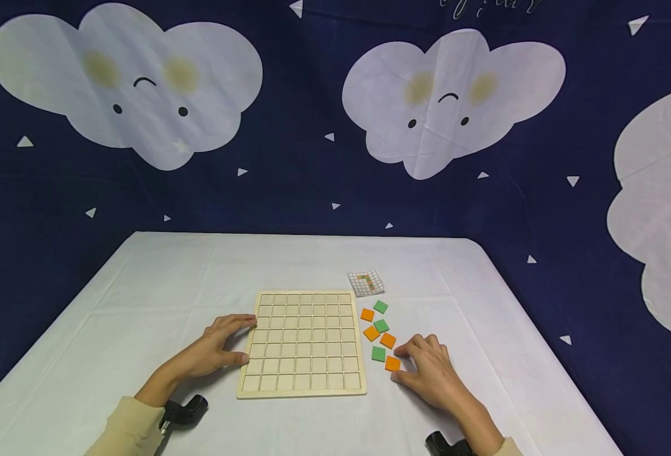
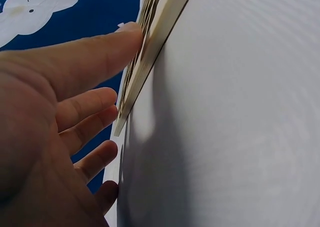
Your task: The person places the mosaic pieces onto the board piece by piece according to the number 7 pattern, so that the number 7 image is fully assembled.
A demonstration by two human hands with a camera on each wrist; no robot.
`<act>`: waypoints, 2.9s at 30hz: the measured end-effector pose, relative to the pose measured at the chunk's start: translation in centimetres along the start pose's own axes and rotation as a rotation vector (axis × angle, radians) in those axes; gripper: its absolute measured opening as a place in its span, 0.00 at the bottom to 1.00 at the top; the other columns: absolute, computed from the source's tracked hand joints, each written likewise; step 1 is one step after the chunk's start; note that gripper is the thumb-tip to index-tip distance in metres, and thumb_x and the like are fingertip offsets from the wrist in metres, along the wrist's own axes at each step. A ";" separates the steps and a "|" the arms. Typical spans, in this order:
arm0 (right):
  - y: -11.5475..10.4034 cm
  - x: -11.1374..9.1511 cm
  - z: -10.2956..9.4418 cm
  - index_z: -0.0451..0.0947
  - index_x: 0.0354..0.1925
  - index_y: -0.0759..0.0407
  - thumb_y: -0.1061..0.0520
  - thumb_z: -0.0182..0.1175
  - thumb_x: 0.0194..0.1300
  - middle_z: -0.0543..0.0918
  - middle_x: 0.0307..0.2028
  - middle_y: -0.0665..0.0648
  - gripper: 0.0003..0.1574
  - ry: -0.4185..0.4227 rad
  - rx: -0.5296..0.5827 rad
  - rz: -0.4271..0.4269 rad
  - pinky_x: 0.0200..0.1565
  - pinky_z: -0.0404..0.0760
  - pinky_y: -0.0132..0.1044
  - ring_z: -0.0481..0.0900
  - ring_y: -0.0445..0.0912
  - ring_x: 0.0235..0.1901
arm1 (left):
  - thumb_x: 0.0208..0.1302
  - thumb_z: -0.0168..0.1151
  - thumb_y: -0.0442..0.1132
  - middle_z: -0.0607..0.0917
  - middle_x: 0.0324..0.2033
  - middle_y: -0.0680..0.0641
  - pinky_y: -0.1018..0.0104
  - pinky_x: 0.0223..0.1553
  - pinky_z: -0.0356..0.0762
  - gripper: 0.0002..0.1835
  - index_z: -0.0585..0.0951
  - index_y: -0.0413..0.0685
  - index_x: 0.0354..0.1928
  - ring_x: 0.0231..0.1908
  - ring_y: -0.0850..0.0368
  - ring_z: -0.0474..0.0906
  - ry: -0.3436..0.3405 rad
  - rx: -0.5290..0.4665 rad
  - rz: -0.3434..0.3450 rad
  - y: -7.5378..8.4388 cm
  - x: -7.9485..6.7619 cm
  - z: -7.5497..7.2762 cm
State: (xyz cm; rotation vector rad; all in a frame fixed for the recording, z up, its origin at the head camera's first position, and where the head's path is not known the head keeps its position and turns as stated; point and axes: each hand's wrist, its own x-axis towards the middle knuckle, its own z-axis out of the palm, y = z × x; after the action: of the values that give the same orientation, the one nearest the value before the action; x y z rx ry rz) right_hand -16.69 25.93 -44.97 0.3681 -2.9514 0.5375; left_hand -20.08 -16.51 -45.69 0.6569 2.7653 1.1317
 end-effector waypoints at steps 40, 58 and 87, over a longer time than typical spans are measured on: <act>-0.4 0.4 0.3 0.82 0.32 0.46 0.54 0.73 0.44 0.77 0.33 0.39 0.13 0.138 0.022 -0.155 0.40 0.61 0.35 0.64 0.36 0.37 | 0.54 0.68 0.43 0.66 0.67 0.41 0.35 0.64 0.46 0.35 0.69 0.42 0.64 0.68 0.37 0.54 -0.031 -0.009 0.025 0.2 -0.4 0.1; -3.5 2.8 0.4 0.82 0.35 0.48 0.55 0.71 0.48 0.77 0.32 0.44 0.12 0.096 0.101 -0.175 0.40 0.59 0.34 0.61 0.37 0.35 | 0.52 0.69 0.44 0.66 0.67 0.43 0.36 0.65 0.47 0.37 0.68 0.41 0.64 0.68 0.37 0.55 -0.015 -0.013 0.021 0.0 -0.4 0.3; -8.9 7.9 1.4 0.83 0.39 0.52 0.55 0.67 0.53 0.79 0.37 0.46 0.12 0.043 0.207 -0.267 0.44 0.66 0.36 0.67 0.41 0.40 | 0.53 0.69 0.44 0.64 0.68 0.45 0.37 0.66 0.45 0.37 0.68 0.42 0.65 0.69 0.40 0.54 -0.037 -0.039 -0.010 -0.2 -0.1 0.4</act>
State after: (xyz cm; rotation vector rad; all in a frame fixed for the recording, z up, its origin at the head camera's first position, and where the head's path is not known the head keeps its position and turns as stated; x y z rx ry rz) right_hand -22.12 15.66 -42.08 0.7475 -2.7494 0.8025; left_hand -19.94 -16.41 -46.12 0.6528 2.7057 1.1559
